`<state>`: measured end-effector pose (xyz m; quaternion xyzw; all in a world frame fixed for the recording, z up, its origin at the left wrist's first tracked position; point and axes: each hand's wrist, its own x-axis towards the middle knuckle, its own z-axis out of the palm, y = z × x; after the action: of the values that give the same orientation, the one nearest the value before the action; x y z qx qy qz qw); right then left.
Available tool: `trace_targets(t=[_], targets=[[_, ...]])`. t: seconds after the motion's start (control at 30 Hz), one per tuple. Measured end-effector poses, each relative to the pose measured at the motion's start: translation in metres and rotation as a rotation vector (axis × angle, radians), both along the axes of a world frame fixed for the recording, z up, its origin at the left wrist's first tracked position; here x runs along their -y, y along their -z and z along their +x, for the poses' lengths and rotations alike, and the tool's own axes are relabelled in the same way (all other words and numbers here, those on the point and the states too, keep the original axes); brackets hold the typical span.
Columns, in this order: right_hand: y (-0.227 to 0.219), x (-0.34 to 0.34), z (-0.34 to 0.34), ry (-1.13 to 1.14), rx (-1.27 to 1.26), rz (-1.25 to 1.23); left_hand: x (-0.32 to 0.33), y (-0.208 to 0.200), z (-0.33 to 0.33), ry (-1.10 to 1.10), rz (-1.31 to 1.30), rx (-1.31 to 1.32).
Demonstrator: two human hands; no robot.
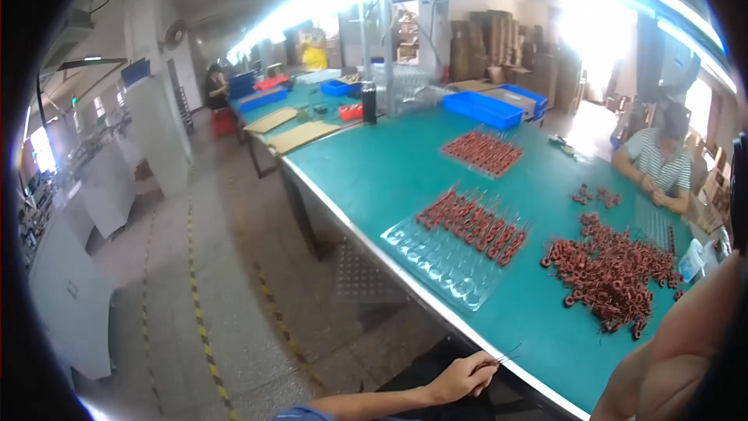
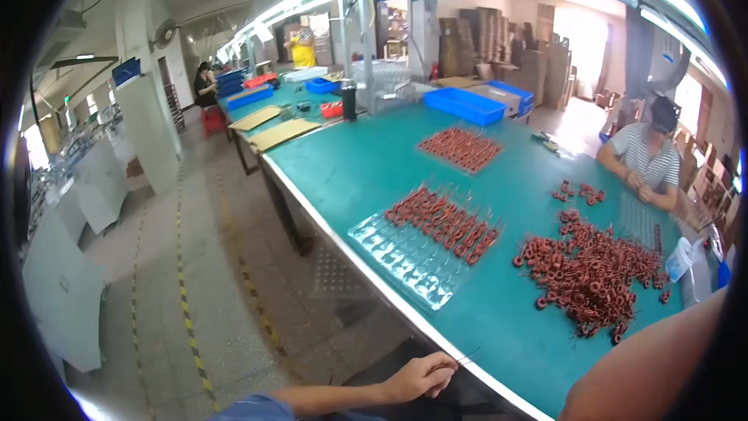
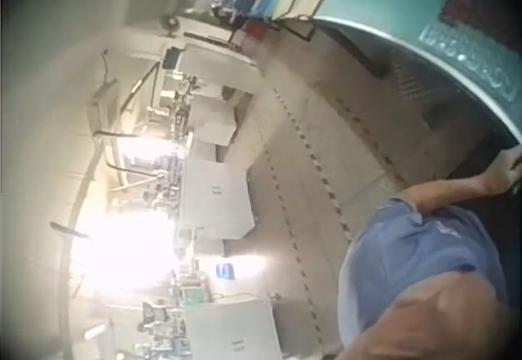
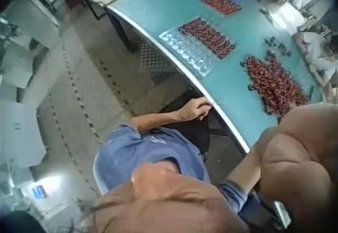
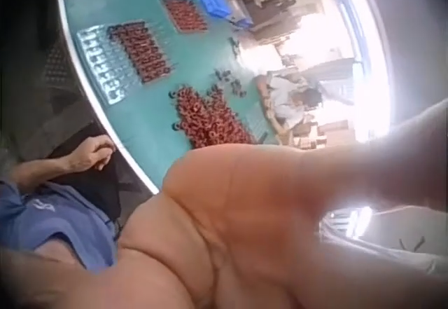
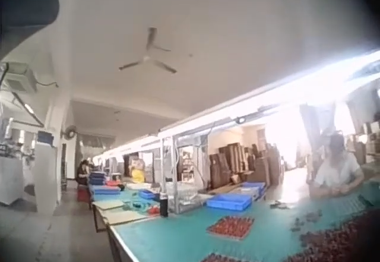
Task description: The person is assembling electronic components by threading wires through small toroidal cores and placing them into a tray.
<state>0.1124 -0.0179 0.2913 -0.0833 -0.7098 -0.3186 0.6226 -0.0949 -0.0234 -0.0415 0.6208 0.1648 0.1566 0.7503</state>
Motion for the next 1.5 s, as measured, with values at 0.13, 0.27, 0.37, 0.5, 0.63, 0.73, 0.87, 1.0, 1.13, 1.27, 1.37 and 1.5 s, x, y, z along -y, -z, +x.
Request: trace_targets(t=[0.13,0.27,0.37,0.5,0.63,0.73,0.87,1.0,1.13,1.27,1.37,1.5], targets=[[0.033,0.014,-0.016,0.058,-0.099,0.059,-0.010,0.003,0.008,0.009,0.006,0.067],[0.085,0.043,-0.012,0.176,-0.233,-0.006,-0.034,-0.008,0.020,-0.067,-0.066,0.115],[0.126,0.082,-0.012,0.287,-0.321,-0.081,-0.052,-0.021,0.019,-0.161,-0.017,0.173],[0.168,0.077,-0.033,0.378,-0.481,-0.609,-0.059,-0.035,0.029,-0.056,0.080,0.280],[0.232,0.082,-0.056,0.315,-0.928,-1.151,-0.051,-0.039,0.024,0.001,0.110,0.312],[0.256,0.081,-0.071,0.310,-0.939,-1.258,-0.045,-0.037,0.022,-0.009,0.156,0.293],[0.257,0.077,-0.079,0.309,-0.857,-1.286,-0.043,-0.045,0.020,-0.003,0.289,0.242],[0.260,0.074,-0.076,-0.044,-1.032,-1.374,-0.049,-0.048,0.016,0.039,0.319,0.243],[0.260,0.073,-0.072,-0.119,-1.062,-1.432,-0.057,-0.052,0.014,0.077,0.402,0.185],[0.256,0.072,-0.073,-0.117,-1.060,-1.440,-0.057,-0.068,0.008,0.064,0.538,0.037],[0.261,0.072,-0.077,-0.091,-1.058,-1.397,-0.057,-0.060,0.005,0.048,0.575,0.121],[0.262,0.078,-0.083,-0.144,-1.107,-1.349,-0.055,-0.067,-0.001,0.062,0.634,0.086]])
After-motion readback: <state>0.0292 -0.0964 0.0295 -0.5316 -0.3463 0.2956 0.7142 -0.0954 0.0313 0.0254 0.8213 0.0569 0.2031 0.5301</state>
